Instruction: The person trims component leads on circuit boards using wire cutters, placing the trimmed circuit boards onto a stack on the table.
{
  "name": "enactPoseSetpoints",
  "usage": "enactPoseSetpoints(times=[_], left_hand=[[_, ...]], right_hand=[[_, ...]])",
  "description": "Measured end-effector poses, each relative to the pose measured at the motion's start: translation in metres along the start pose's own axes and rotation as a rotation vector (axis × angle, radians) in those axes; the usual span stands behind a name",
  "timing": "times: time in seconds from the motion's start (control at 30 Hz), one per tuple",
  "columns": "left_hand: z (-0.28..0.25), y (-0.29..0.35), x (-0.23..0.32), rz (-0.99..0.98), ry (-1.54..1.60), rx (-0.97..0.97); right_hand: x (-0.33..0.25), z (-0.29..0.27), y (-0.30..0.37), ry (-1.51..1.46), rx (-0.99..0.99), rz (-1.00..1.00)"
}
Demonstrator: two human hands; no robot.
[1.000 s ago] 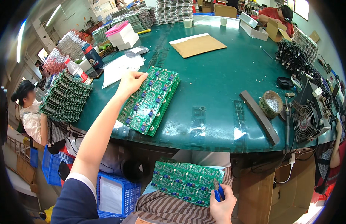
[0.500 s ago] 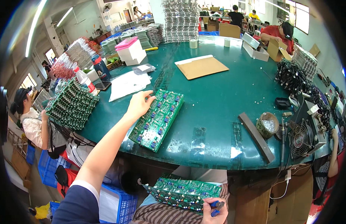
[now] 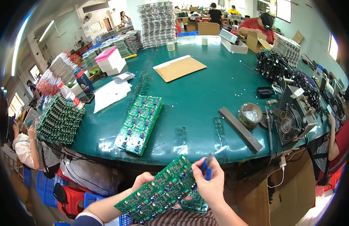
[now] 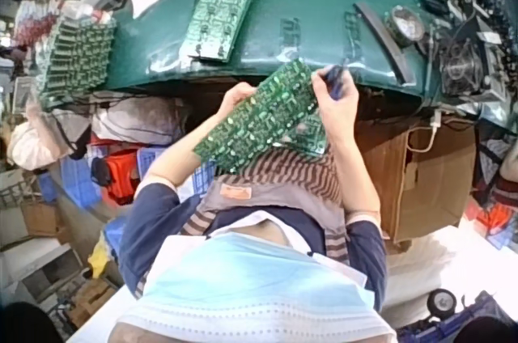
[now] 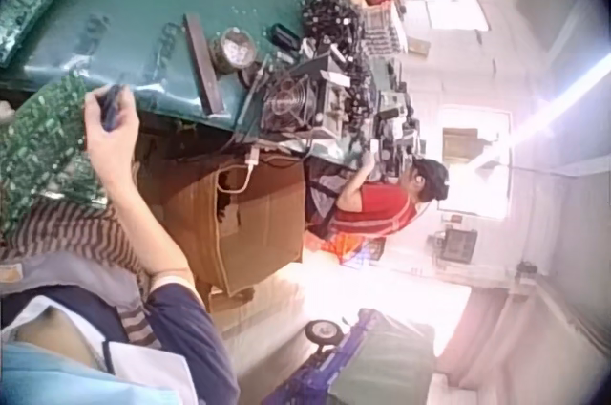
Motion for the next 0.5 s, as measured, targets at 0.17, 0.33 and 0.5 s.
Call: enactPoseSetpoints(times=[0.17,0.33,0.5], left_hand=[[-0.006,-0.011,0.021,0.308,0.375,0.073],[-0.004,-0.002,0.033,0.432,0.439,0.033],[0.005,0.000,0.036,0.527,0.310,0.245]], right_hand=[[-0.015,-0.012,-0.005,0.461,0.075,-0.337],[-0.033,0.003,0.002,0.823,-0.058,-0.666],[-0.052,0.009,0.009,0.928,-0.048,-0.791]])
Point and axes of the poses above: each hand's wrist, its own y-axis away from the middle knuckle, its own z-axis out of the palm, x = y × z, the point moved 10 cm from there along -y, towards the middle knuckle, and after that the axes turned 5 degrees about x, right-handed, at the moved point
